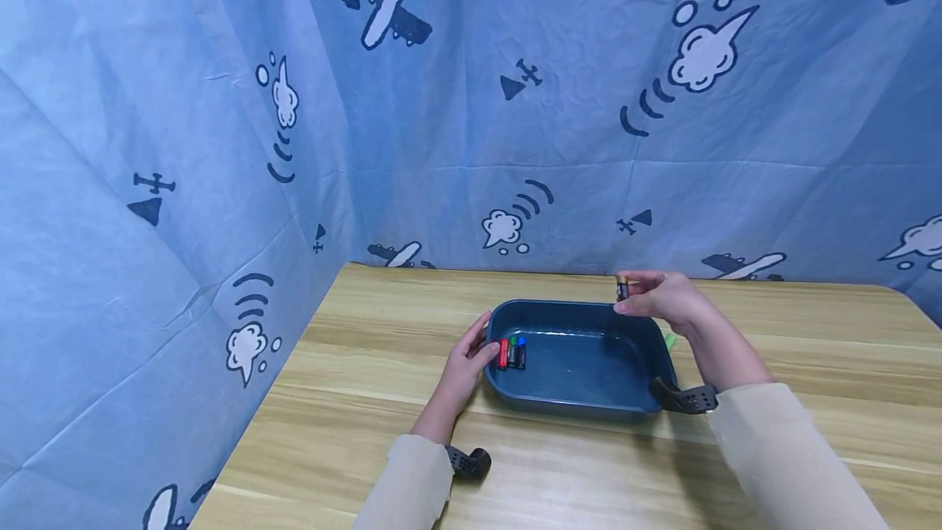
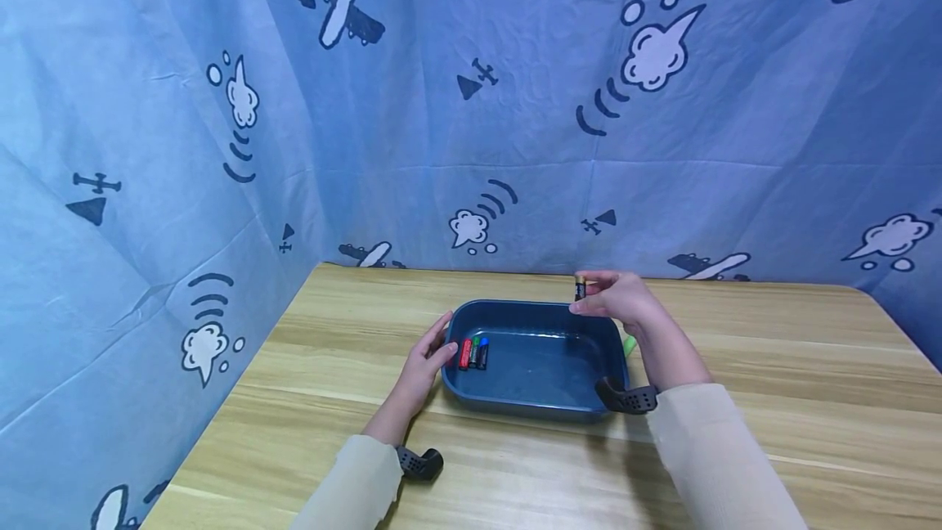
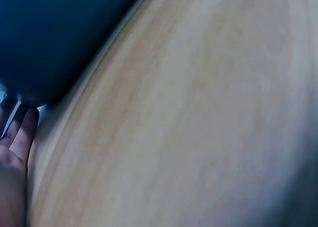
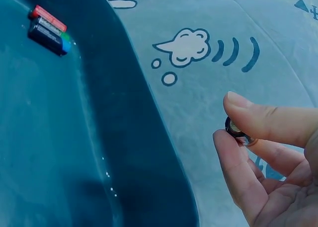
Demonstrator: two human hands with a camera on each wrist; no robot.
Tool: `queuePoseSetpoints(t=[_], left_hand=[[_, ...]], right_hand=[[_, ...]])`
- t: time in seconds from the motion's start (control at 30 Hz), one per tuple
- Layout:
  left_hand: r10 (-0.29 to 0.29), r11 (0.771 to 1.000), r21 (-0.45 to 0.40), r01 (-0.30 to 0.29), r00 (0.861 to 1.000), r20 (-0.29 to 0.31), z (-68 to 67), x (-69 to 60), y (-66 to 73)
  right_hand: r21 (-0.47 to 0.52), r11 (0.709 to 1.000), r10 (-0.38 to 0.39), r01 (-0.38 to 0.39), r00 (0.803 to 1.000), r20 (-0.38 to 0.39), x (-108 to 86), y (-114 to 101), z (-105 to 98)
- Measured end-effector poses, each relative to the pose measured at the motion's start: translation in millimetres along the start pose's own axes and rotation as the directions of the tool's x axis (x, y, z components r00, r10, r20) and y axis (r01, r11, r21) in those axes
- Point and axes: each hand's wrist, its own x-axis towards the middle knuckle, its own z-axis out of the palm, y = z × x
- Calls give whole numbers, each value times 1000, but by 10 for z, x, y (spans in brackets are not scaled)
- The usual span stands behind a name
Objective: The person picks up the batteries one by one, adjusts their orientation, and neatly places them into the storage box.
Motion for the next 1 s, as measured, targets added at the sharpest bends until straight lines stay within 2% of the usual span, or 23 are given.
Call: queuePoseSetpoints(t=[0.53,0.77,1.0], left_hand=[[-13,1000,-6,13,1000,5,-5,2,2],[-11,1000,12,11,1000,1,-17,-1,-14],[-8,1000,2,8,1000,5,-24,5,-18]], right_hand=[[64,998,14,-15,1000,14,75,-36,156],[120,992,-28,23,999,39,146,-17,292],[123,992,-23,17,998,50,215,56,372]])
